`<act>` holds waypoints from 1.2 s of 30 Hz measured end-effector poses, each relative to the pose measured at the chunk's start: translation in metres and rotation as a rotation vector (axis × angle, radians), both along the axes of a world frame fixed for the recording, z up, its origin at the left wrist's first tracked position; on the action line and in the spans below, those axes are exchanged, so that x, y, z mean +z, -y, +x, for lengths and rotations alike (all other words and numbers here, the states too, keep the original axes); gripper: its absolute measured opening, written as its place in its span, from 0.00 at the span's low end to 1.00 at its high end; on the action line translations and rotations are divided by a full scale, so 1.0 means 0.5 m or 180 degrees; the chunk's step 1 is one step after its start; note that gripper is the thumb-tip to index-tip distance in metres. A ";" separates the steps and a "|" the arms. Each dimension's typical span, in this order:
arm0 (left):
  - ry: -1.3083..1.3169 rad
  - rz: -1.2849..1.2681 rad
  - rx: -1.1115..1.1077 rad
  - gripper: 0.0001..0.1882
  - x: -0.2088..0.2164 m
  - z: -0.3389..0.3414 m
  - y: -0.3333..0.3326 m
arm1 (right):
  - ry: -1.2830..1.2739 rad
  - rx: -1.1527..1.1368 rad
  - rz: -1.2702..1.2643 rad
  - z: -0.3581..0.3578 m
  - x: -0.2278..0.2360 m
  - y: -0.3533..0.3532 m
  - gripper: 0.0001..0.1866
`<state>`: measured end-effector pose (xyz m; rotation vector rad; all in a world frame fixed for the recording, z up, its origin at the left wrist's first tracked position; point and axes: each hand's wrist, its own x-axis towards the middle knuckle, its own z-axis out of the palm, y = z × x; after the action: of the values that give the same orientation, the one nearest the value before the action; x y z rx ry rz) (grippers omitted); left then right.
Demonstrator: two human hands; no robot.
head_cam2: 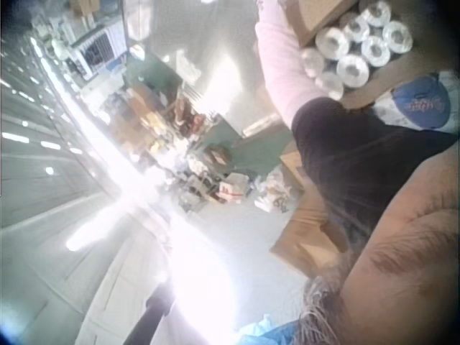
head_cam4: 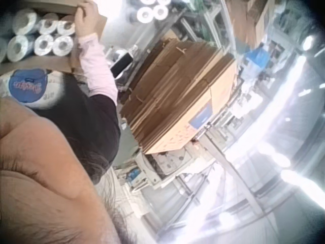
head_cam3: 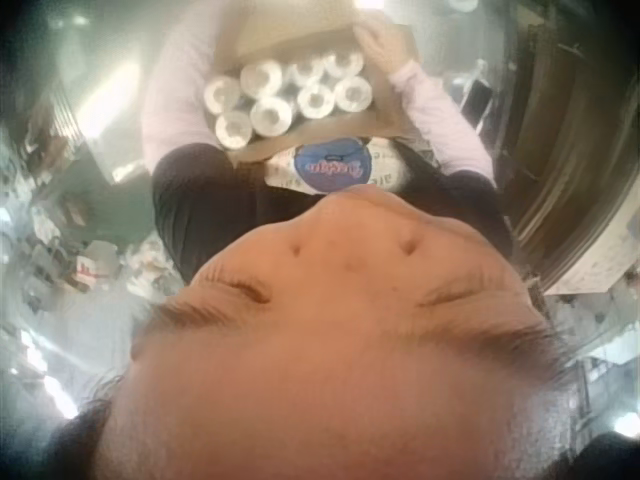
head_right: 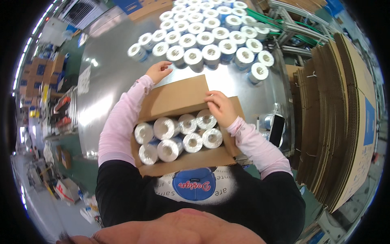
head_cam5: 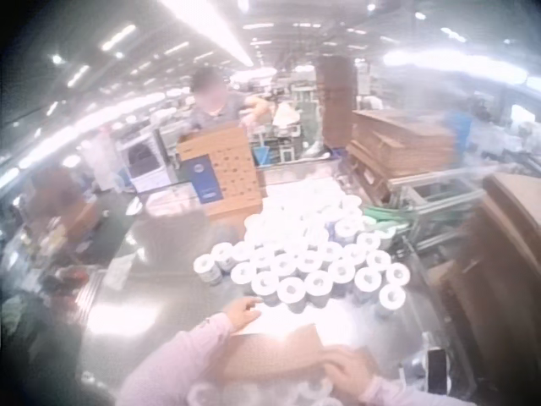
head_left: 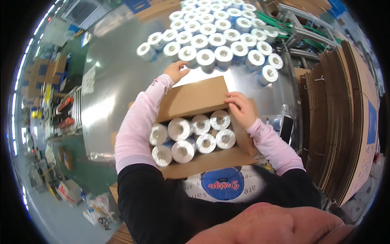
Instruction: The person places rolls of material into cardboard boxes by hand and folds the box flaps closed.
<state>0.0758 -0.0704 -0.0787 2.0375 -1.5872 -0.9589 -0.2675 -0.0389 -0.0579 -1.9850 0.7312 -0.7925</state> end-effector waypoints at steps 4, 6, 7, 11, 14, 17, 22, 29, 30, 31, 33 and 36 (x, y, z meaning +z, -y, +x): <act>0.0774 0.0380 0.0132 0.42 -0.130 -0.049 0.222 | -0.0751 -0.0714 -0.0964 -0.094 -0.073 0.140 0.15; 0.1116 0.0933 0.0518 0.44 -0.182 -0.069 0.296 | -0.1460 -0.1219 -0.0834 -0.174 -0.135 0.281 0.19; 0.0933 0.1105 0.0789 0.43 -0.250 -0.021 0.307 | -0.1769 -0.1305 -0.0992 -0.185 -0.147 0.350 0.22; 0.2329 0.1464 0.0400 0.38 -0.238 -0.102 0.326 | -0.3851 -0.0952 -0.0680 -0.269 -0.214 0.541 0.30; 0.1951 0.1609 0.0444 0.37 -0.207 -0.069 0.318 | -0.4067 -0.1099 -0.0601 -0.292 -0.341 0.611 0.28; 0.2050 0.1980 0.0695 0.33 -0.200 -0.073 0.298 | -0.4153 -0.1102 -0.0448 -0.224 -0.336 0.623 0.24; 0.2063 0.1882 0.0702 0.36 -0.222 -0.060 0.275 | -0.4772 -0.0141 -0.0348 -0.187 -0.275 0.524 0.28; 0.0805 0.0609 0.0975 0.34 -0.176 0.026 0.190 | -0.4136 -0.1238 -0.0718 -0.223 -0.495 0.189 0.25; -0.0079 0.0291 0.1336 0.28 -0.169 0.046 0.197 | -0.4106 -0.1697 -0.1176 -0.267 -0.626 0.147 0.25; -0.0447 0.0460 0.1565 0.29 -0.113 0.053 0.135 | -0.3965 -0.1177 -0.0325 -0.235 -0.542 0.096 0.24; -0.1939 -0.0741 0.1102 0.19 -0.020 0.044 0.028 | -0.3624 -0.1087 0.0484 -0.251 -0.439 0.073 0.22; -0.4043 -0.0615 0.0606 0.22 0.140 -0.076 -0.096 | -0.1666 -0.1731 0.1086 -0.318 -0.379 0.161 0.19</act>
<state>0.0379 -0.0222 -0.0088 0.9544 -0.7076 -1.4787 -0.4265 -0.1192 -0.2474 -1.6973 1.6437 -0.3928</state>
